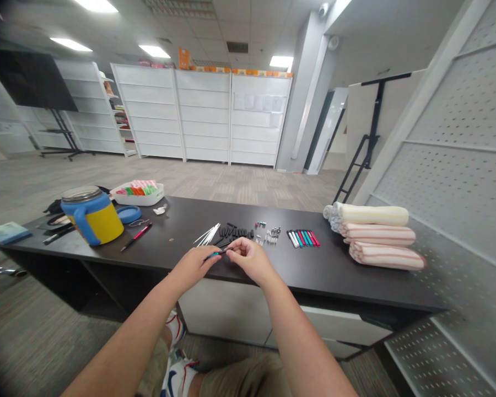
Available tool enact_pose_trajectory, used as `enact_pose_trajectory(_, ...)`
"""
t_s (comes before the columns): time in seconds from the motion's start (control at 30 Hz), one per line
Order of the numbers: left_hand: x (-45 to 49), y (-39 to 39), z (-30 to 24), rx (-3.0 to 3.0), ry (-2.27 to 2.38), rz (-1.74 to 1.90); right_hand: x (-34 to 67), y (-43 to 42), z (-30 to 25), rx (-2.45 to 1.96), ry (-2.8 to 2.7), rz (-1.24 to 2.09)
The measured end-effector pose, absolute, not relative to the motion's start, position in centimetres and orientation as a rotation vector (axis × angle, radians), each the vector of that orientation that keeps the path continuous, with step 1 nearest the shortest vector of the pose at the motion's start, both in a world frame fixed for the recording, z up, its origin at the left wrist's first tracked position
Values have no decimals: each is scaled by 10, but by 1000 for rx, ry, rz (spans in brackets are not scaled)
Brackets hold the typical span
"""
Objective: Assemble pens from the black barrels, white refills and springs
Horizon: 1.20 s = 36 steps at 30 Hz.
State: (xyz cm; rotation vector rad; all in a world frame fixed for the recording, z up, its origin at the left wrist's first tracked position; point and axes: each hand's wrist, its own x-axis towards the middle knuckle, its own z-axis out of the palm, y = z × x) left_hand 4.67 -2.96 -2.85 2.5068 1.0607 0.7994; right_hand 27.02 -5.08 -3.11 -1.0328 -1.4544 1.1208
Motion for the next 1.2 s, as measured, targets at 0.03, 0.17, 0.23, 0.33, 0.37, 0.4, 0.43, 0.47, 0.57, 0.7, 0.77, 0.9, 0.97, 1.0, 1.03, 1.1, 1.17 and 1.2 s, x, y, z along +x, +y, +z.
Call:
enact_pose_trajectory(0.03,46,-28,-30,2502,1045,809,270,-51,-31,-1037,-1471,1126)
enact_pose_trajectory(0.17,44,-25,-34,2572,1016,816,271,-50,-34,-1066,-1537,1107)
enact_pose_trajectory(0.23,44,-27,-35,2616,1006,818,271,-50,-34,-1092,-1572,1077)
enact_pose_trajectory(0.33,44,-31,-34,2647,1006,848,271,-53,-32,-1162,-1659,952)
enact_pose_trajectory(0.37,44,-32,-33,2660,1004,853,271,-54,-31,-1190,-1700,886)
enact_pose_trajectory(0.4,43,-32,-33,2677,1002,851,270,-55,-30,-1216,-1744,814)
enact_pose_trajectory(0.43,43,-32,-33,2696,1000,845,270,-57,-28,-1234,-1785,748)
enact_pose_trajectory(0.47,43,-32,-33,2716,1000,835,270,-58,-27,-1244,-1822,693)
enact_pose_trajectory(0.57,43,-29,-36,2730,1009,860,269,-59,-25,-1252,-1870,613)
enact_pose_trajectory(0.7,42,-27,-38,2692,981,901,268,-61,-25,-1291,-1919,521)
enact_pose_trajectory(0.77,41,-27,-37,2657,967,913,266,-61,-24,-1310,-1969,444)
enact_pose_trajectory(0.9,40,-27,-35,2596,952,915,263,-62,-24,-1319,-2053,357)
enact_pose_trajectory(0.97,40,-26,-36,2595,948,898,262,-63,-24,-1316,-2022,412)
enact_pose_trajectory(1.0,41,-26,-36,2602,948,891,261,-63,-24,-1309,-1999,457)
enact_pose_trajectory(1.03,41,-26,-37,2614,953,886,261,-63,-24,-1299,-1981,498)
enact_pose_trajectory(1.1,41,-26,-37,2649,965,873,262,-63,-24,-1280,-1975,532)
enact_pose_trajectory(1.17,42,-28,-37,2687,966,856,263,-62,-25,-1283,-2009,480)
enact_pose_trajectory(1.2,42,-29,-36,2702,962,848,263,-61,-26,-1298,-2025,439)
